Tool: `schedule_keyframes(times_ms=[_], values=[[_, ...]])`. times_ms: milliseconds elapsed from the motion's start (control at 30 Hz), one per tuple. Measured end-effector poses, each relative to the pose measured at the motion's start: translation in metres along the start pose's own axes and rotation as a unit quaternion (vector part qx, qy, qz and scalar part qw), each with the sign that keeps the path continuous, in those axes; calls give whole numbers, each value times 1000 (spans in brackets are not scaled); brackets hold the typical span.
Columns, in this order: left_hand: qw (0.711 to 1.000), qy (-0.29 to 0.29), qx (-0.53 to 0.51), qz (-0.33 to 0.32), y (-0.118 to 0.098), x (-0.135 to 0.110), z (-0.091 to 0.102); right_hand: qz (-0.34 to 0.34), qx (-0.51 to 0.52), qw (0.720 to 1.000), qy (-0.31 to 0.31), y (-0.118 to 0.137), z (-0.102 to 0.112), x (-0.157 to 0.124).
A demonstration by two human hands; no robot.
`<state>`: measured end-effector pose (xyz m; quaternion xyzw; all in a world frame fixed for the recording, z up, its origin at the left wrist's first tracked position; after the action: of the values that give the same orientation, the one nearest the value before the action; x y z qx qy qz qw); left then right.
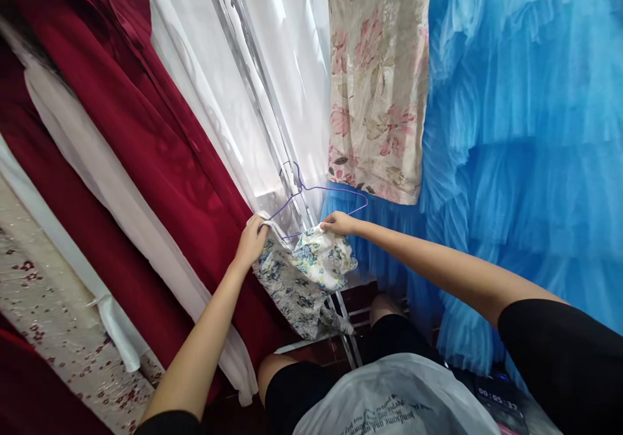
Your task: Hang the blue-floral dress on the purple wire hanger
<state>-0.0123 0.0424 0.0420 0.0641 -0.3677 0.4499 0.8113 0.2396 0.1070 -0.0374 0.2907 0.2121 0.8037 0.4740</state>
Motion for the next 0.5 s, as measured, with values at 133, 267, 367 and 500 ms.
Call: schedule_keyframes(times_ms=[133,267,367,500], values=[[998,-15,22,61,-24,31,-23,23,-5,1000,4,12,9,-22],[999,-45,13,11,-38,32,-20,36,-18,995,-86,-2,52,-55],[999,-37,-1,12,-28,24,-17,3,-28,976,-214,-33,101,-72],[989,-11,-121,79,2,20,-17,-59,-37,982,-176,-69,131,-68]])
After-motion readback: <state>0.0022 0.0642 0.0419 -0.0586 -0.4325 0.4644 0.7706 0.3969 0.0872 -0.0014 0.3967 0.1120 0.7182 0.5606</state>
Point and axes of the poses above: each hand's wrist, its own x-axis towards the middle knuckle, its own z-axis out of the back of the hand, y = z × x, the point moved 8 cm from there along x, towards the middle knuckle
